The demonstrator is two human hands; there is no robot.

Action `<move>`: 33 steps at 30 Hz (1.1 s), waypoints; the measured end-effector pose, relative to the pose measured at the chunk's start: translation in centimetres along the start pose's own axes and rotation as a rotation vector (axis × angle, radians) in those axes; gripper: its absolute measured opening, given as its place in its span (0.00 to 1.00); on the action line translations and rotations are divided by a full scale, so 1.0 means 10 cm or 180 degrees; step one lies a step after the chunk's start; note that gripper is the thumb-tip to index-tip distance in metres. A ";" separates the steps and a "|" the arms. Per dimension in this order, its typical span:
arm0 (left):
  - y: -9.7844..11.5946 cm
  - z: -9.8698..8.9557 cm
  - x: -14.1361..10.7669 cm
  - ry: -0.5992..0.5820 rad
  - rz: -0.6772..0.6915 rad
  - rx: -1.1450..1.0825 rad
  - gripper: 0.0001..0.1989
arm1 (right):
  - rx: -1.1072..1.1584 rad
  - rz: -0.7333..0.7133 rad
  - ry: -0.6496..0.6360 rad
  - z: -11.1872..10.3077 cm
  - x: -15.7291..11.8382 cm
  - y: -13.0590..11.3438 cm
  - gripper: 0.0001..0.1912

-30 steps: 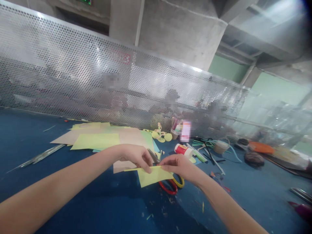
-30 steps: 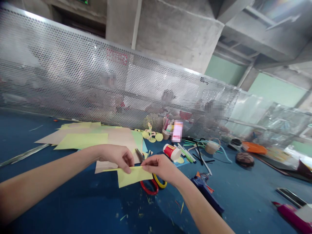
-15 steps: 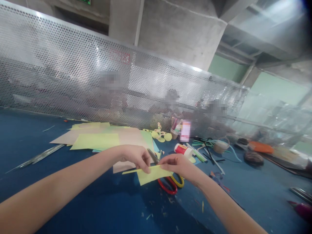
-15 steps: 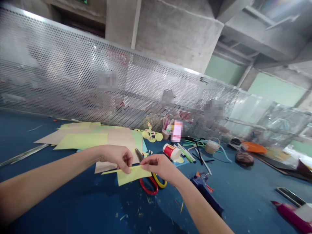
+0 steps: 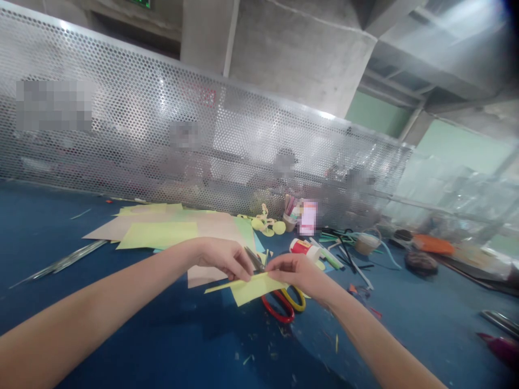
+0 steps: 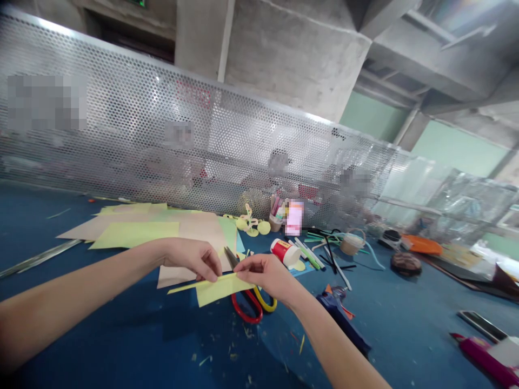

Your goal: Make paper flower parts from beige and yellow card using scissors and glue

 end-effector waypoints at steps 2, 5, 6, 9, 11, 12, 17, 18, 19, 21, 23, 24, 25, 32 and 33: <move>-0.02 0.00 0.01 0.0042 -0.0035 -0.0004 0.13 | 0.0005 0.0027 -0.0017 0.01 0.00 0.00 0.14; -0.04 0.01 0.02 0.0046 -0.0112 0.0049 0.13 | 0.0070 0.0083 -0.0080 0.02 0.00 0.01 0.14; -0.04 0.02 0.02 0.0052 -0.0116 0.0077 0.13 | 0.0101 0.0100 -0.0093 0.02 0.00 0.01 0.14; -0.03 0.02 0.03 0.0142 -0.0094 0.0160 0.15 | 0.0143 0.0134 -0.0062 0.02 0.01 0.02 0.13; -0.03 0.03 0.04 0.0190 -0.0046 0.0226 0.16 | 0.0126 0.0119 -0.0020 0.02 0.01 0.02 0.13; -0.03 0.03 0.05 0.0203 -0.0020 0.0261 0.16 | 0.0110 0.0098 0.0002 0.02 0.01 0.01 0.13; -0.05 0.06 0.08 0.0344 0.0054 0.0581 0.17 | 0.0108 0.0029 0.0100 0.00 0.02 0.01 0.11; -0.05 0.06 0.08 0.0409 0.0075 0.0662 0.17 | 0.0121 0.0028 0.0122 0.00 0.02 0.02 0.11; -0.04 0.06 0.08 0.0457 0.0097 0.0717 0.17 | 0.0129 0.0030 0.0145 0.00 0.02 0.02 0.11; -0.03 0.07 0.07 0.0438 0.0117 0.0670 0.17 | 0.0108 0.0040 0.0170 -0.01 0.03 0.02 0.11; -0.01 0.07 0.05 0.0305 0.0098 0.0464 0.17 | 0.0040 0.0039 0.0165 -0.02 0.02 0.01 0.11; -0.01 0.07 0.04 0.0237 0.0061 0.0339 0.17 | 0.0009 0.0037 0.0155 -0.02 0.02 0.00 0.11; -0.01 0.06 0.04 0.0190 0.0011 0.0207 0.17 | -0.0012 0.0032 0.0147 -0.02 0.01 -0.01 0.10; -0.03 0.05 0.04 0.0137 -0.0033 -0.0188 0.14 | -0.0096 0.0050 0.0205 -0.02 0.00 -0.03 0.11; -0.04 0.06 0.05 0.0154 -0.0020 -0.0151 0.14 | -0.0097 0.0056 0.0222 -0.02 0.00 -0.02 0.11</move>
Point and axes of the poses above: each hand's wrist, its own x-axis towards the middle knuckle, its own z-axis out of the palm, y = z × x, the point moved 2 cm from there along x, towards the middle knuckle, and after that the axes turned 6 degrees about y, right-handed, at the moved point
